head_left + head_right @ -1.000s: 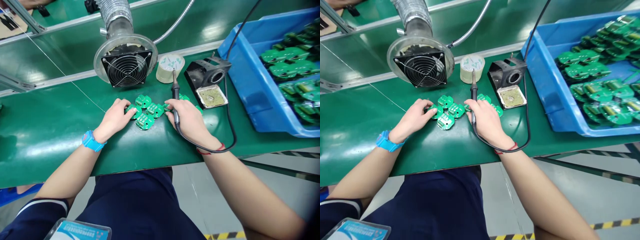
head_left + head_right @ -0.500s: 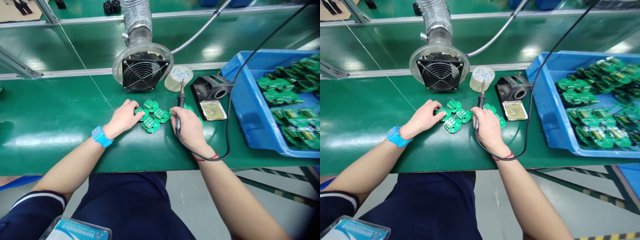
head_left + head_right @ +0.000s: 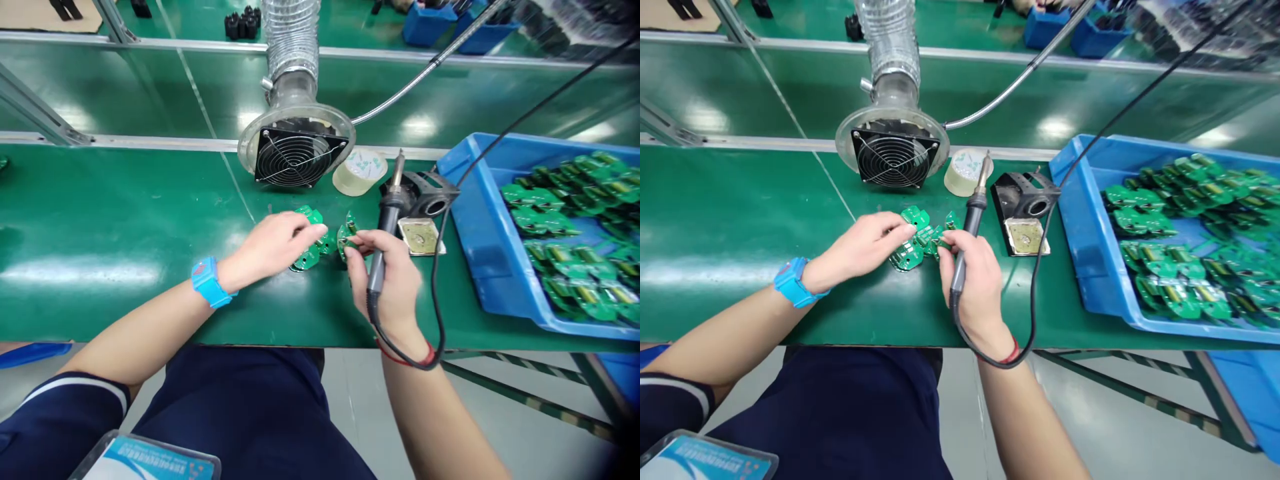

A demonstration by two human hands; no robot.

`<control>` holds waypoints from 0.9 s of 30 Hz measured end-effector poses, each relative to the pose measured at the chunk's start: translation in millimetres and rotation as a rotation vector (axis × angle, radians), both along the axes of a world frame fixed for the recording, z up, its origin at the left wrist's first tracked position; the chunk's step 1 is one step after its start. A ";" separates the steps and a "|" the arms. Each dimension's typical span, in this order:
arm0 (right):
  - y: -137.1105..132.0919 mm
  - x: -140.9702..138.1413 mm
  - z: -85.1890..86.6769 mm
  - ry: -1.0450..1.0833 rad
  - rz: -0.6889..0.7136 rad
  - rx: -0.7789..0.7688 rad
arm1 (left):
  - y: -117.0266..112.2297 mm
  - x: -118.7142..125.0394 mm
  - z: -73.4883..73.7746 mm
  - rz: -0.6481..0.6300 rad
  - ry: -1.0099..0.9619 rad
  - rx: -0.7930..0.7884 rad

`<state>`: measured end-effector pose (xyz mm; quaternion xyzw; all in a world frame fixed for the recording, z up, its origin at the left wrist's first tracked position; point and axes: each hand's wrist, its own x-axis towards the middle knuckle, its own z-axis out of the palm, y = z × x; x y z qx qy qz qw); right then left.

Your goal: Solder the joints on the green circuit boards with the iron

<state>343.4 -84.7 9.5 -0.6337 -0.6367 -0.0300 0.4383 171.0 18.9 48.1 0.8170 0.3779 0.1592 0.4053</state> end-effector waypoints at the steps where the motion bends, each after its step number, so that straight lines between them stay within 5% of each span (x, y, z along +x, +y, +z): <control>1: -0.1 -6.5 0.6 -0.010 0.021 0.020 | -3.2 3.4 3.3 -0.069 -0.014 -0.079; 4: -0.1 -20.8 4.7 -0.038 0.079 0.064 | -8.2 8.2 8.0 -0.143 -0.038 -0.276; 13: -10.8 -12.8 5.3 0.120 -0.054 0.094 | 7.9 -11.6 6.9 -0.003 -0.322 -0.634; 20: -19.0 -3.7 -16.3 0.239 -0.078 0.010 | 31.8 -32.9 1.9 0.107 -0.235 -0.721; 27: -19.2 -5.5 -26.5 0.261 -0.070 -0.034 | 29.2 -20.2 -4.3 0.152 -0.164 -0.680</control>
